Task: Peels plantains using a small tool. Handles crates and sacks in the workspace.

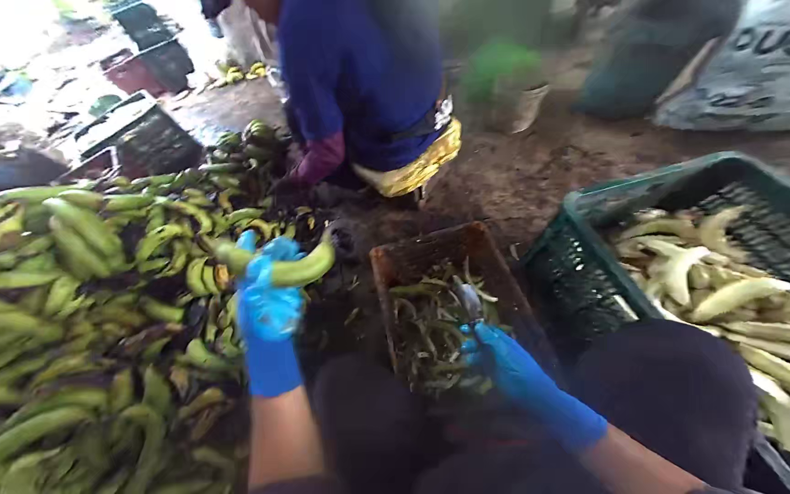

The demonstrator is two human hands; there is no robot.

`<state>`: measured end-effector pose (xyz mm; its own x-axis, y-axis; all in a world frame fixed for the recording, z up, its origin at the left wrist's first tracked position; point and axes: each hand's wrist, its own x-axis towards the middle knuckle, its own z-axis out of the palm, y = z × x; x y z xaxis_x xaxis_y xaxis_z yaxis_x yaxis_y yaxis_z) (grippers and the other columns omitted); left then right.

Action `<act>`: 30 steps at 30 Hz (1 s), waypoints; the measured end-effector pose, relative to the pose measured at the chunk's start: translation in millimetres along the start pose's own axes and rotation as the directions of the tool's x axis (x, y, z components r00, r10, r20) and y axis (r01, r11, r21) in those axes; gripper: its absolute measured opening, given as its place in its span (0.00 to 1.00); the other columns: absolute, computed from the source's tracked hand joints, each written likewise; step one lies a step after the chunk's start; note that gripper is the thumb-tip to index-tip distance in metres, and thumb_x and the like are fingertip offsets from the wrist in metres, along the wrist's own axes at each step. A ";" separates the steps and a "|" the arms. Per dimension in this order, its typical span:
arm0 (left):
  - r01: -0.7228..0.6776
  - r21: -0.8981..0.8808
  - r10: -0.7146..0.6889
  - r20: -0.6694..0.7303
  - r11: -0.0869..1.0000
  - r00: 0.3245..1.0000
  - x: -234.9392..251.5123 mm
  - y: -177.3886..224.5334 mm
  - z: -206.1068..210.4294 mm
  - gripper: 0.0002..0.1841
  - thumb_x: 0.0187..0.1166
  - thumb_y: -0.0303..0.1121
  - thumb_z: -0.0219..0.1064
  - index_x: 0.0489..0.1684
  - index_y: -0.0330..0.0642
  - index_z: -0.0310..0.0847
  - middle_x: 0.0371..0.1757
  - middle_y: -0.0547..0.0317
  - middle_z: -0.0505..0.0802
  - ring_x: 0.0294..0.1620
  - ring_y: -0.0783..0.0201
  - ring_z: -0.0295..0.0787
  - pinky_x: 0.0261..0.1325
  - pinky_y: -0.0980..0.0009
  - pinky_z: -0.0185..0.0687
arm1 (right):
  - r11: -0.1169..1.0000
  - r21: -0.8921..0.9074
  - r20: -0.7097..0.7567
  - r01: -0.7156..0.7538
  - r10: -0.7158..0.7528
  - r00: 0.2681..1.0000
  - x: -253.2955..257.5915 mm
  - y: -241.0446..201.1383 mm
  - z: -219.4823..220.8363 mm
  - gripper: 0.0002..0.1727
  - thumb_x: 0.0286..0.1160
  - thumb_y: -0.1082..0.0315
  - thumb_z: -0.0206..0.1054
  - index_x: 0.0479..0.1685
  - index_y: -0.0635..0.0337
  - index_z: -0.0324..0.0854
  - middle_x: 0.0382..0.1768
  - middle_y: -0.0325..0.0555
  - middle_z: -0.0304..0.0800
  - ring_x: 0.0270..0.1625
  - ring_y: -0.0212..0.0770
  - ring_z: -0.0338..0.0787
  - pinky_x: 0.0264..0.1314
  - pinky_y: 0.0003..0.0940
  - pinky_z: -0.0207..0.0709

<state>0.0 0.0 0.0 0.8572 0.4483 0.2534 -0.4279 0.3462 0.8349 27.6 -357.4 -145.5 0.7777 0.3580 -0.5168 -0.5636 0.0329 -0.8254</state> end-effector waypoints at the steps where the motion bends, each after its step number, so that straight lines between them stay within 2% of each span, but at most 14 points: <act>1: 0.082 0.029 -0.081 -0.034 0.996 0.996 -8.4 -12.1 20.2 0.25 0.86 0.37 0.58 0.83 0.62 0.63 0.64 0.61 0.89 0.63 0.57 0.88 0.64 0.53 0.87 | 1.000 -0.029 -0.018 -0.008 0.008 1.000 -3.0 2.6 -0.4 0.25 0.96 0.53 0.42 0.74 0.61 0.72 0.43 0.47 0.92 0.35 0.39 0.92 0.39 0.35 0.88; 3: 0.198 0.074 -0.189 -0.115 0.977 0.975 -20.8 -37.3 53.5 0.27 0.83 0.29 0.62 0.82 0.50 0.64 0.61 0.51 0.89 0.58 0.53 0.90 0.59 0.52 0.89 | 0.993 -0.117 -0.018 0.021 -0.023 1.000 -8.9 -5.2 3.5 0.26 0.96 0.53 0.41 0.73 0.62 0.72 0.41 0.46 0.93 0.31 0.36 0.91 0.35 0.32 0.87; 5: 0.215 0.188 -0.204 -0.076 0.958 0.976 -29.3 -55.7 69.2 0.31 0.75 0.25 0.70 0.80 0.39 0.66 0.60 0.46 0.91 0.58 0.53 0.91 0.59 0.55 0.90 | 0.949 -0.164 0.078 0.268 -0.258 0.963 -23.8 -33.0 13.7 0.27 0.94 0.52 0.44 0.72 0.65 0.72 0.40 0.42 0.94 0.29 0.32 0.89 0.31 0.29 0.85; 8: 0.151 0.408 -0.199 0.077 0.901 0.977 -36.6 -57.7 87.9 0.38 0.68 0.29 0.77 0.82 0.41 0.65 0.62 0.57 0.90 0.58 0.65 0.91 0.58 0.68 0.90 | 0.590 0.001 0.209 0.808 -0.790 0.577 -47.0 -97.5 30.0 0.32 0.88 0.38 0.49 0.72 0.57 0.74 0.44 0.34 0.95 0.32 0.25 0.90 0.31 0.22 0.85; 10: 0.108 0.494 -0.207 0.150 0.862 0.967 -41.3 -50.5 103.5 0.41 0.64 0.29 0.80 0.82 0.40 0.64 0.63 0.59 0.89 0.59 0.67 0.90 0.59 0.69 0.89 | 0.401 0.050 0.246 0.915 -0.893 0.378 -53.1 -126.7 29.2 0.32 0.85 0.37 0.54 0.80 0.44 0.75 0.49 0.28 0.95 0.38 0.21 0.91 0.36 0.18 0.87; 12: 0.065 0.514 -0.192 0.197 0.855 0.962 -44.0 -44.4 110.8 0.42 0.63 0.29 0.80 0.82 0.40 0.64 0.63 0.60 0.90 0.56 0.67 0.90 0.56 0.70 0.90 | 0.395 -0.202 0.311 0.896 -0.842 0.441 -35.8 -112.5 13.8 0.29 0.88 0.42 0.53 0.77 0.50 0.75 0.46 0.32 0.93 0.36 0.25 0.90 0.34 0.25 0.88; 14: 0.077 0.373 -0.159 0.193 0.924 0.968 -43.0 -41.3 105.8 0.41 0.65 0.27 0.79 0.83 0.39 0.63 0.63 0.50 0.90 0.57 0.58 0.92 0.56 0.63 0.92 | 0.718 -0.417 0.332 0.557 -0.451 0.829 -16.0 -74.7 -4.2 0.22 0.90 0.53 0.53 0.68 0.58 0.78 0.40 0.42 0.93 0.31 0.34 0.89 0.35 0.37 0.85; 16: 0.130 0.092 -0.139 0.098 0.987 0.985 -33.9 -46.4 98.0 0.37 0.72 0.29 0.71 0.85 0.44 0.61 0.65 0.46 0.89 0.62 0.50 0.90 0.61 0.55 0.90 | 0.880 -0.437 0.276 0.186 -0.066 0.959 -7.3 -65.1 -10.0 0.22 0.94 0.56 0.46 0.67 0.61 0.78 0.37 0.44 0.93 0.26 0.34 0.87 0.29 0.32 0.83; 18: 0.293 -0.152 -0.301 -0.030 0.944 0.953 -26.0 -59.0 97.9 0.28 0.82 0.48 0.62 0.82 0.65 0.61 0.63 0.54 0.91 0.56 0.52 0.92 0.53 0.54 0.91 | 0.910 -0.350 0.339 0.222 -0.097 0.936 -12.0 -94.5 -15.5 0.23 0.91 0.57 0.42 0.67 0.60 0.78 0.38 0.41 0.93 0.25 0.32 0.86 0.26 0.28 0.81; 20: 0.423 -0.206 -0.444 -0.065 0.882 0.894 -15.7 -71.8 104.9 0.26 0.85 0.60 0.53 0.79 0.68 0.63 0.54 0.54 0.91 0.46 0.53 0.93 0.43 0.55 0.92 | 0.808 -0.287 0.397 0.514 -0.388 0.832 3.2 -136.7 -27.5 0.23 0.90 0.56 0.46 0.71 0.57 0.77 0.44 0.40 0.94 0.34 0.32 0.91 0.36 0.28 0.87; 22: 0.485 -0.177 -0.493 -0.006 0.857 0.870 -0.4 -82.6 117.4 0.26 0.89 0.60 0.45 0.79 0.63 0.67 0.47 0.53 0.91 0.39 0.55 0.92 0.38 0.58 0.92 | 0.428 -0.490 0.413 0.759 -0.653 0.635 32.0 -178.5 -40.7 0.31 0.89 0.41 0.47 0.78 0.49 0.77 0.51 0.39 0.92 0.43 0.34 0.91 0.44 0.34 0.87; 25: 0.480 -0.122 -0.454 0.189 0.869 0.870 17.9 -92.9 129.3 0.27 0.90 0.60 0.39 0.75 0.57 0.70 0.40 0.52 0.93 0.31 0.58 0.93 0.33 0.65 0.91 | -0.102 -0.675 0.499 0.730 -0.793 0.351 49.6 -197.7 -43.1 0.34 0.84 0.35 0.46 0.78 0.38 0.81 0.55 0.51 0.92 0.52 0.52 0.90 0.52 0.63 0.75; 28: 0.372 0.111 -0.387 0.202 0.922 0.900 19.7 -94.4 137.8 0.28 0.91 0.52 0.38 0.86 0.56 0.62 0.39 0.52 0.93 0.30 0.62 0.90 0.36 0.67 0.90 | -0.112 -0.579 0.588 0.808 -0.743 0.318 38.0 -169.1 -28.7 0.29 0.84 0.31 0.47 0.75 0.25 0.82 0.55 0.40 0.93 0.54 0.41 0.90 0.57 0.57 0.75; 30: 0.405 0.124 -0.424 0.257 0.906 0.868 8.5 -102.6 139.2 0.28 0.89 0.53 0.44 0.86 0.57 0.64 0.43 0.53 0.92 0.33 0.64 0.89 0.37 0.69 0.89 | -0.117 -0.625 0.533 0.772 -0.786 0.312 42.2 -162.3 -22.5 0.25 0.84 0.37 0.53 0.69 0.31 0.86 0.53 0.43 0.94 0.49 0.44 0.92 0.49 0.58 0.78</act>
<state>91.1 -146.4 -15.5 0.9995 0.0306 -0.0082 -0.0045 0.3936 0.9193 158.2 -368.7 -38.6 0.5375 0.5837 0.6086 0.8403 -0.3104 -0.4444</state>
